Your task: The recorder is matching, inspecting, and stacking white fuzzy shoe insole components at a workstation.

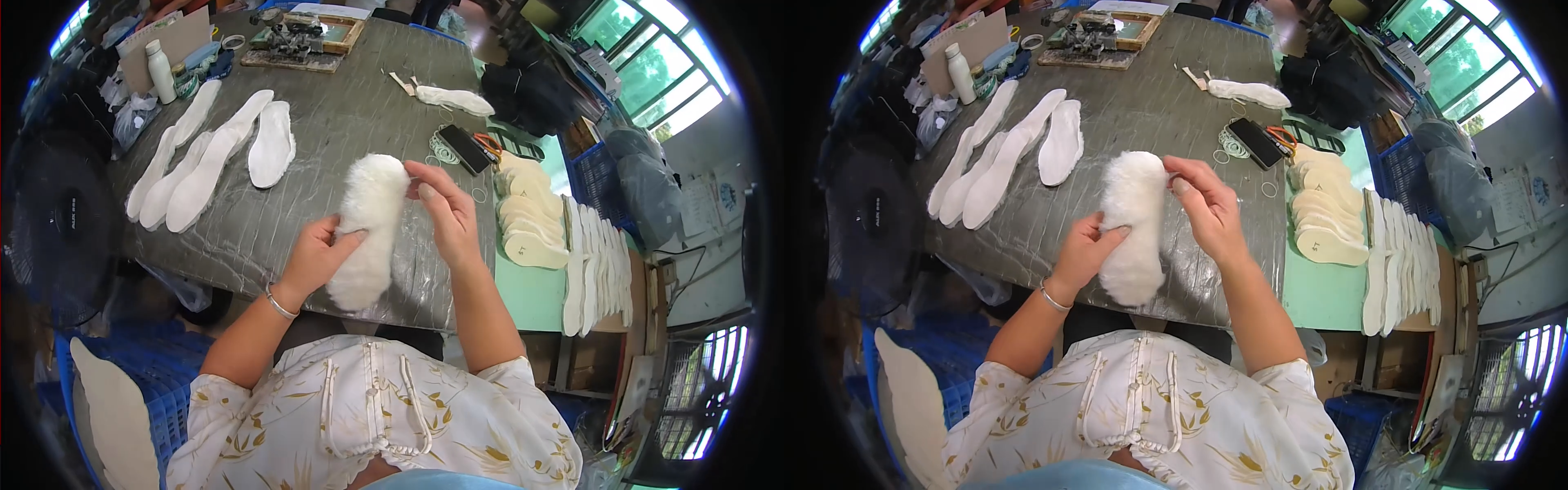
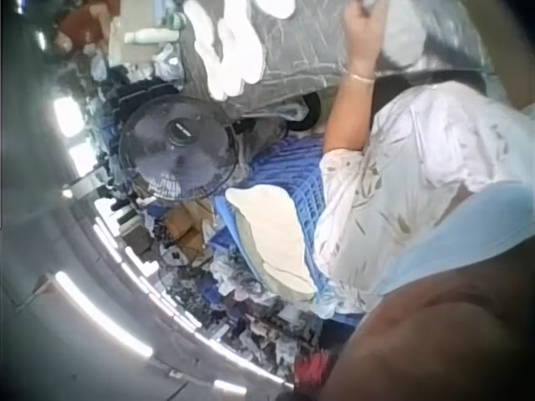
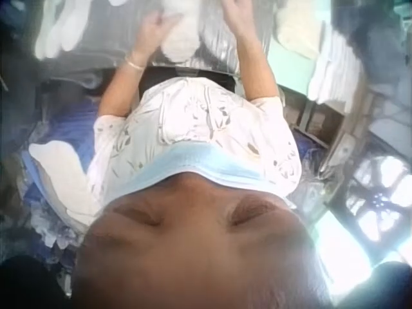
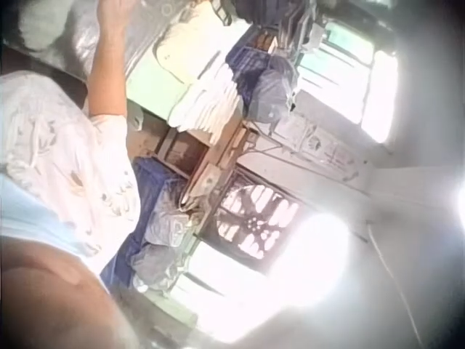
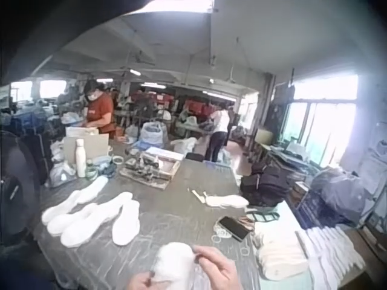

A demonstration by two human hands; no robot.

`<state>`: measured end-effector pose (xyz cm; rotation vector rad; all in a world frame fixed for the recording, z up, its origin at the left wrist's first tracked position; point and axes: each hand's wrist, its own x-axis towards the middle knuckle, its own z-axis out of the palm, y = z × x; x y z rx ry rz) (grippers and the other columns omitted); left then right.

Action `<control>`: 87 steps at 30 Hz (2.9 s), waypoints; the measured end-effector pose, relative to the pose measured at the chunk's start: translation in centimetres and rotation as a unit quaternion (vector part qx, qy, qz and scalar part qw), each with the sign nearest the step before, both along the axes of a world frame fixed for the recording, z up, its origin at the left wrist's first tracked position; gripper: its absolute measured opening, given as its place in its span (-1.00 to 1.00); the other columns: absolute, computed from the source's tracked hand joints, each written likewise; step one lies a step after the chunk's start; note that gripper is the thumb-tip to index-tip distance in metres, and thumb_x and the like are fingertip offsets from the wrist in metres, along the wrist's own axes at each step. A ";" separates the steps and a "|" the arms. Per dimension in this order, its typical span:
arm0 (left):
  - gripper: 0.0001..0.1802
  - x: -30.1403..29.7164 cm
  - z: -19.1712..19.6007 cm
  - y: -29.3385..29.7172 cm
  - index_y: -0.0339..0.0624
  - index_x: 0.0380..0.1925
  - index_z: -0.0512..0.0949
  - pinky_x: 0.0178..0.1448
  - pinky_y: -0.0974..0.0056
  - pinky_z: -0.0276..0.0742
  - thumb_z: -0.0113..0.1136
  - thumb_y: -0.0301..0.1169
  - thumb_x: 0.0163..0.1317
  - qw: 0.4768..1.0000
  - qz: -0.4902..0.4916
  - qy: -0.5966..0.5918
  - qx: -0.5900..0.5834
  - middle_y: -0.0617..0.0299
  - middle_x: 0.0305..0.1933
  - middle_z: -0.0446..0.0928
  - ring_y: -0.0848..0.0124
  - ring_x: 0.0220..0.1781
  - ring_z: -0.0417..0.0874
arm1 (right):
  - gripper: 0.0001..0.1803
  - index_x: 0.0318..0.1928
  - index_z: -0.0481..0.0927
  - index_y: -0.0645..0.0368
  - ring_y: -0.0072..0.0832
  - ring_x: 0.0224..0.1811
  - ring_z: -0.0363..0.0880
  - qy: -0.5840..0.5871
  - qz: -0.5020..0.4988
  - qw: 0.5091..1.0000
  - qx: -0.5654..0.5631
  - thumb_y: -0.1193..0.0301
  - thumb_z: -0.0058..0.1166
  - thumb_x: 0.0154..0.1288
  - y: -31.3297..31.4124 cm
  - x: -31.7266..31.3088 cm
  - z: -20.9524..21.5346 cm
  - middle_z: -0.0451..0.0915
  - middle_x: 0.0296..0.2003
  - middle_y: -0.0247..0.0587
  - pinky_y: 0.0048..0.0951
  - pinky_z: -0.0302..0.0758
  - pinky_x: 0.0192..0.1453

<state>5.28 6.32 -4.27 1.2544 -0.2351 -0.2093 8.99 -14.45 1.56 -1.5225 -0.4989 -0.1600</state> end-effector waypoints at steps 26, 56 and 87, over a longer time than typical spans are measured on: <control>-0.37 5.4 4.0 -0.2 -0.39 0.35 0.28 0.26 0.37 0.40 -0.23 -0.06 0.56 0.964 -0.258 -0.064 -0.008 0.11 0.21 0.49 0.47 0.18 0.50 | -0.75 -0.26 0.65 0.23 -0.34 -0.32 0.67 -0.385 -0.162 0.870 -0.262 0.69 0.32 -0.01 -0.4 -0.9 0.7 0.66 -0.25 -0.16 -0.44 0.62 -0.30; -0.63 7.7 11.6 2.7 -0.30 -0.06 0.68 -0.15 0.40 0.65 0.27 -0.22 0.33 0.943 -0.233 -0.038 0.236 0.18 -0.24 0.70 0.54 -0.26 0.66 | -0.70 -0.20 0.63 0.20 -0.42 -0.20 0.62 -0.519 -0.166 0.760 -0.353 0.48 0.15 -0.04 0.6 -0.2 3.0 0.61 -0.20 -0.27 -0.45 0.48 -0.22; -0.72 6.8 9.5 2.5 -0.28 -0.34 0.70 -0.34 0.43 0.56 0.24 -0.25 0.33 0.968 -0.166 0.009 0.189 0.31 -0.43 0.62 0.60 -0.44 0.56 | -0.66 -0.15 0.51 0.23 -0.25 -0.25 0.59 -0.451 -0.080 0.821 -0.342 0.60 0.26 0.01 1.0 0.1 4.9 0.58 -0.27 -0.16 -0.32 0.53 -0.22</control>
